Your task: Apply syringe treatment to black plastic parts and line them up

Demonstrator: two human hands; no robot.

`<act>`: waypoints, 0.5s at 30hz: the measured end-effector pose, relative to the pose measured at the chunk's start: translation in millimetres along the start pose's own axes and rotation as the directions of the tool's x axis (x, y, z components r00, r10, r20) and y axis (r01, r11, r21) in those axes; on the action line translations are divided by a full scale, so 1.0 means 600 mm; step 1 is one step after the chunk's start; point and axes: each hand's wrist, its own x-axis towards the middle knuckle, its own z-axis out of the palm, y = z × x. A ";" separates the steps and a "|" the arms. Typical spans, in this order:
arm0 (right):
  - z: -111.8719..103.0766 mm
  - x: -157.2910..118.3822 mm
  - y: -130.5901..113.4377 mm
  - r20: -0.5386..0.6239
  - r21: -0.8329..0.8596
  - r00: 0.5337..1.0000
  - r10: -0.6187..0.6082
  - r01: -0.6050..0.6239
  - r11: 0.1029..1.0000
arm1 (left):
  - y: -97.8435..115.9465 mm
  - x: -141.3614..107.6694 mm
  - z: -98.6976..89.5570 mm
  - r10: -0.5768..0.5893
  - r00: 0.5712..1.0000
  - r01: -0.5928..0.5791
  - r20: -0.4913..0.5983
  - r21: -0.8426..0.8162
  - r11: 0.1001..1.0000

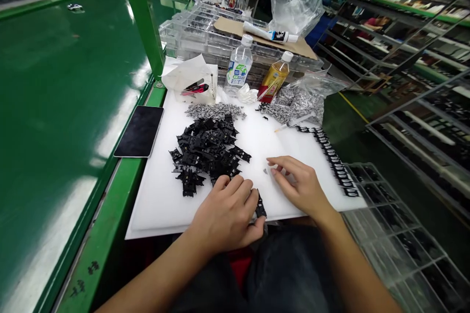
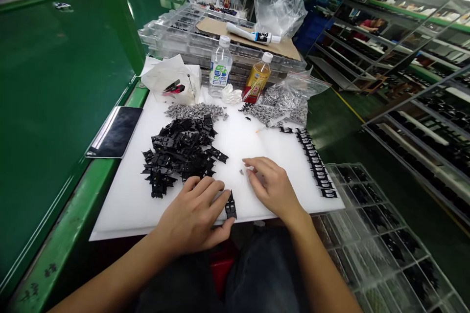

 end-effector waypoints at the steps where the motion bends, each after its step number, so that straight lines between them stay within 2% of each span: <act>1: 0.002 0.000 -0.005 -0.025 -0.005 0.999 0.042 -0.042 0.999 | 0.000 0.000 0.000 -0.001 1.000 0.001 -0.004 0.000 1.000; 4: 0.008 0.001 -0.020 -0.075 -0.032 0.989 0.128 -0.131 0.991 | 0.000 0.001 0.001 -0.007 1.000 0.007 -0.011 0.004 1.000; 6: 0.013 0.002 -0.028 -0.053 -0.026 0.989 0.137 -0.138 0.990 | 0.000 0.001 0.002 -0.007 1.000 0.007 -0.004 0.008 1.000; 11: 0.014 0.011 -0.026 0.078 -0.003 0.997 -0.004 0.005 1.000 | -0.001 0.001 0.004 -0.003 1.000 0.003 0.006 0.003 1.000; 15: 0.008 0.019 -0.012 0.124 0.086 0.992 -0.003 -0.008 0.996 | 0.000 0.001 0.003 -0.002 1.000 0.002 0.015 -0.001 1.000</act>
